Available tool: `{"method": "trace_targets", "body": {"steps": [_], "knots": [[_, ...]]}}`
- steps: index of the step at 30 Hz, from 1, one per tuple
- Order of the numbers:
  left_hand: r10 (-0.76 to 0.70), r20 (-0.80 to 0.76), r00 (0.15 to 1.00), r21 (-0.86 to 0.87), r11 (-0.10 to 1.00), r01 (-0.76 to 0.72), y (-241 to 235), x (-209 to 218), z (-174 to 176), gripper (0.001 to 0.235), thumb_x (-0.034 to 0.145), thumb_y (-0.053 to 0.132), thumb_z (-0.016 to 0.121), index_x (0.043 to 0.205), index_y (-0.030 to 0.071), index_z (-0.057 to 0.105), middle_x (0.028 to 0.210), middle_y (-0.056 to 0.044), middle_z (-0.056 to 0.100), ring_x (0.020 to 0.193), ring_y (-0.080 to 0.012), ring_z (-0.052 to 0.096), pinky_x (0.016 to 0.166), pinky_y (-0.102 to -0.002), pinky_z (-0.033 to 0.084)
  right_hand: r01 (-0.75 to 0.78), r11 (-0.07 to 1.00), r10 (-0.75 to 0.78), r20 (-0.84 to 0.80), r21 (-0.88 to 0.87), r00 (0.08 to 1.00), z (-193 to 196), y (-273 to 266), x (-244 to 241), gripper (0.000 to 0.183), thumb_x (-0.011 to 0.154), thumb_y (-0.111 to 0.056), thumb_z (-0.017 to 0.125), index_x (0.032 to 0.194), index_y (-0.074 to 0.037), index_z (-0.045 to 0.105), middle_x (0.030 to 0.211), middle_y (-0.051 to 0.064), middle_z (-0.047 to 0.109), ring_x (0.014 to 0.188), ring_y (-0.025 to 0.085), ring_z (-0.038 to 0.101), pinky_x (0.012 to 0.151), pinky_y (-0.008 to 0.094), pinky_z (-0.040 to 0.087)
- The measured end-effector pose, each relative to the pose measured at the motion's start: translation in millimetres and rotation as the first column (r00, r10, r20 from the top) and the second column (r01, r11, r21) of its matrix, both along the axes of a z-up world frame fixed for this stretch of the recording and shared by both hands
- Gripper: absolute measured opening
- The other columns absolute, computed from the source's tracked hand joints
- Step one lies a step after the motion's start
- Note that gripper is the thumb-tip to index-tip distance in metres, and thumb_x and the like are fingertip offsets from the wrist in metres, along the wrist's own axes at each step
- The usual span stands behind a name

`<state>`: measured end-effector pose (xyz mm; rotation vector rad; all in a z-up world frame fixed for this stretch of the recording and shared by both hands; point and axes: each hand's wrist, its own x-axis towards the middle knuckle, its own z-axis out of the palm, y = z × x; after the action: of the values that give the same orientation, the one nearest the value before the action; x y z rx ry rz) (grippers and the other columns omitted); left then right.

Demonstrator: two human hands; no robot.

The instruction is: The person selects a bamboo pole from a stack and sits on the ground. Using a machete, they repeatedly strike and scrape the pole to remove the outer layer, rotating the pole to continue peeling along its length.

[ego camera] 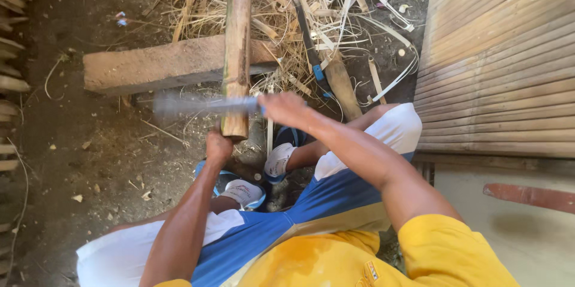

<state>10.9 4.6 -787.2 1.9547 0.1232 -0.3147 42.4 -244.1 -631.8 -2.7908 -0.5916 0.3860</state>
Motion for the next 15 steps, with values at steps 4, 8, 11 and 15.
{"method": "trace_targets", "body": {"steps": [4, 8, 11, 15], "knots": [[0.123, -0.119, 0.985, -0.373, 0.914, -0.159, -14, -1, -10, 0.045, 0.083, -0.020, 0.050, 0.124, -0.004, 0.058, 0.110, -0.018, 0.073, 0.094, -0.0333, 0.076, 0.076, -0.045, 0.068, 0.081, 0.997, -0.081, 0.042, 0.022, 0.996, -1, 0, 3, 0.028, 0.095, -0.027, 0.062, 0.109, -0.004, 0.054, 0.081, 0.020, 0.072, 0.072, 0.041, 0.073, 0.062, 0.054, 0.057], [0.135, -0.167, 0.977, -0.469, 0.860, -0.199, -19, -4, -9, 0.042, 0.089, -0.017, 0.042, 0.125, -0.004, 0.060, 0.109, -0.020, 0.073, 0.091, -0.0328, 0.076, 0.075, -0.046, 0.067, 0.001, 0.998, -0.002, -0.024, -0.065, 1.000, -10, -1, 7, 0.022, 0.093, -0.023, 0.062, 0.106, -0.006, 0.056, 0.083, 0.019, 0.073, 0.075, 0.039, 0.074, 0.065, 0.054, 0.058], [0.091, -0.074, 0.993, -0.324, 0.940, -0.110, -15, -8, -7, 0.033, 0.094, -0.011, 0.047, 0.122, -0.003, 0.062, 0.105, -0.018, 0.075, 0.090, -0.0279, 0.077, 0.074, -0.042, 0.066, 0.205, 0.979, -0.205, 0.020, -0.014, 0.979, -4, -11, 36, 0.025, 0.094, -0.024, 0.064, 0.108, -0.005, 0.056, 0.083, 0.020, 0.073, 0.079, 0.042, 0.072, 0.070, 0.055, 0.057], [0.037, -0.077, 0.996, -0.184, 0.982, -0.051, -14, -5, -25, 0.026, 0.086, -0.011, 0.068, 0.112, -0.007, 0.073, 0.103, -0.018, 0.079, 0.087, -0.0246, 0.077, 0.073, -0.039, 0.064, 0.020, 0.999, -0.023, -0.072, -0.036, 0.997, -6, 1, 7, 0.030, 0.095, -0.026, 0.063, 0.112, -0.003, 0.054, 0.090, 0.020, 0.072, 0.085, 0.043, 0.073, 0.072, 0.056, 0.057]]}}
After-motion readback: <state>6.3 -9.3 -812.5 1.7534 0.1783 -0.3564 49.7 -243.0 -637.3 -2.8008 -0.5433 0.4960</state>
